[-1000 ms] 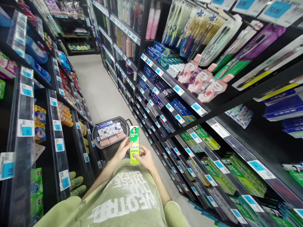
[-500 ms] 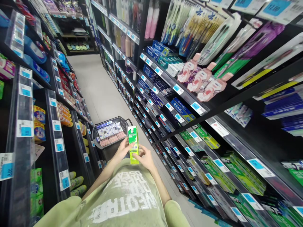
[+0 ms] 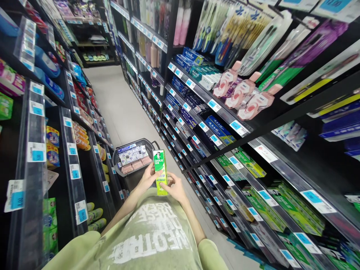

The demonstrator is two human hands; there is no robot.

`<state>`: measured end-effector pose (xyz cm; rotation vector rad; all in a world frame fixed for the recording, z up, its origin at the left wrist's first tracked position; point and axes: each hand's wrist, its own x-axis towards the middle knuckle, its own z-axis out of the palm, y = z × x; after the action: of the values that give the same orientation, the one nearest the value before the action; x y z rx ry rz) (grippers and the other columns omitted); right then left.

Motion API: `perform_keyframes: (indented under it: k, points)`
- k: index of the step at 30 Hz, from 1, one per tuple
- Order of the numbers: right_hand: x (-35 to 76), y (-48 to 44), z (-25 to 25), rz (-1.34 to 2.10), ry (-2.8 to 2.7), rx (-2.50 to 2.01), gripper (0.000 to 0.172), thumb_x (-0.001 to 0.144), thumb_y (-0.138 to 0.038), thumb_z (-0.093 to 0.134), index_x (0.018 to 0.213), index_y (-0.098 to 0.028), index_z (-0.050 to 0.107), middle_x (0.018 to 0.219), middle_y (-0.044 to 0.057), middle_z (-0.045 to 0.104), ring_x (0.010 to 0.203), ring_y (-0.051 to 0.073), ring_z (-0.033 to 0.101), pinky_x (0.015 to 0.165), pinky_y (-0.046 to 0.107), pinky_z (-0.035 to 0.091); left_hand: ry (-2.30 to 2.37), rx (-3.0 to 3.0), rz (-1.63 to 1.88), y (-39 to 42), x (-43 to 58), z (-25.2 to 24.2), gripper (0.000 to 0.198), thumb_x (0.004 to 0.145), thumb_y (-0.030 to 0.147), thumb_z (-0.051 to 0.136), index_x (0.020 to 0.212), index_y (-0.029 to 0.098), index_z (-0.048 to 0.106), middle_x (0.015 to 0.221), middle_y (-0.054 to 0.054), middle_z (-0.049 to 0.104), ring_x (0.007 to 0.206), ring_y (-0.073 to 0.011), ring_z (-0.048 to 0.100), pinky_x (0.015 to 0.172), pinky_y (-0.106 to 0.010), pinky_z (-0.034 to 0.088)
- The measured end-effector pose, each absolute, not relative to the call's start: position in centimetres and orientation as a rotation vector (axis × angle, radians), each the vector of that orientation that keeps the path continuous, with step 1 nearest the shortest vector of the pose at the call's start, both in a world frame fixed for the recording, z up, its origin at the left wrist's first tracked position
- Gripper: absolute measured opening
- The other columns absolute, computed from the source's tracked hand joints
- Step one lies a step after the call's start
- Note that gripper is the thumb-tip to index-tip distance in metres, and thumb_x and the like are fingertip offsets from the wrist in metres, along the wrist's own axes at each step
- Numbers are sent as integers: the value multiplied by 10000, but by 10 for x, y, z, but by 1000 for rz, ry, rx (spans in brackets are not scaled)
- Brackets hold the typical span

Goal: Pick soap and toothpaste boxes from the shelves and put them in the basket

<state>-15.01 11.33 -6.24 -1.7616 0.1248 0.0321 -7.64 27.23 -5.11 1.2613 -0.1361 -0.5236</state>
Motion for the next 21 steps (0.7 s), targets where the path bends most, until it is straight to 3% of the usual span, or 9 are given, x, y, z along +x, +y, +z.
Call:
perform_keyframes:
  k: [5, 10, 15, 21]
  points:
    - [-152, 117, -56, -41, 116, -2017, 468, 752, -334, 771, 1184, -219, 633, 675, -33, 699, 520, 148, 533, 549, 287, 457, -104, 1272, -488, 271, -77, -52, 532, 726, 362, 836, 1149, 177, 570, 1033, -62, 718, 932, -220, 691, 827, -321, 545]
    - [-153, 119, -49, -70, 117, -2206, 454, 779, -374, 745, 1182, -236, 587, 834, -4, 753, 558, 162, 586, 547, 297, 445, -90, 1318, -495, 272, -77, -47, 493, 705, 349, 843, 1101, 160, 618, 1033, -71, 732, 935, -230, 695, 856, -349, 550]
    - [-152, 116, -55, -231, 145, -2286, 435, 755, -370, 774, 1138, -235, 616, 945, 42, 755, 810, 244, 704, 710, 354, 534, -43, 1310, -479, 272, -78, -51, 460, 709, 358, 839, 1059, 138, 638, 1030, -97, 745, 959, -274, 708, 864, -386, 561]
    - [-151, 111, -66, -446, 248, -2135, 473, 741, -375, 810, 1127, -227, 580, 1031, 71, 723, 940, 262, 705, 846, 416, 563, -47, 1239, -446, 271, -81, -45, 589, 706, 351, 843, 1225, 173, 628, 1358, -130, 657, 1208, -309, 642, 1031, -436, 514]
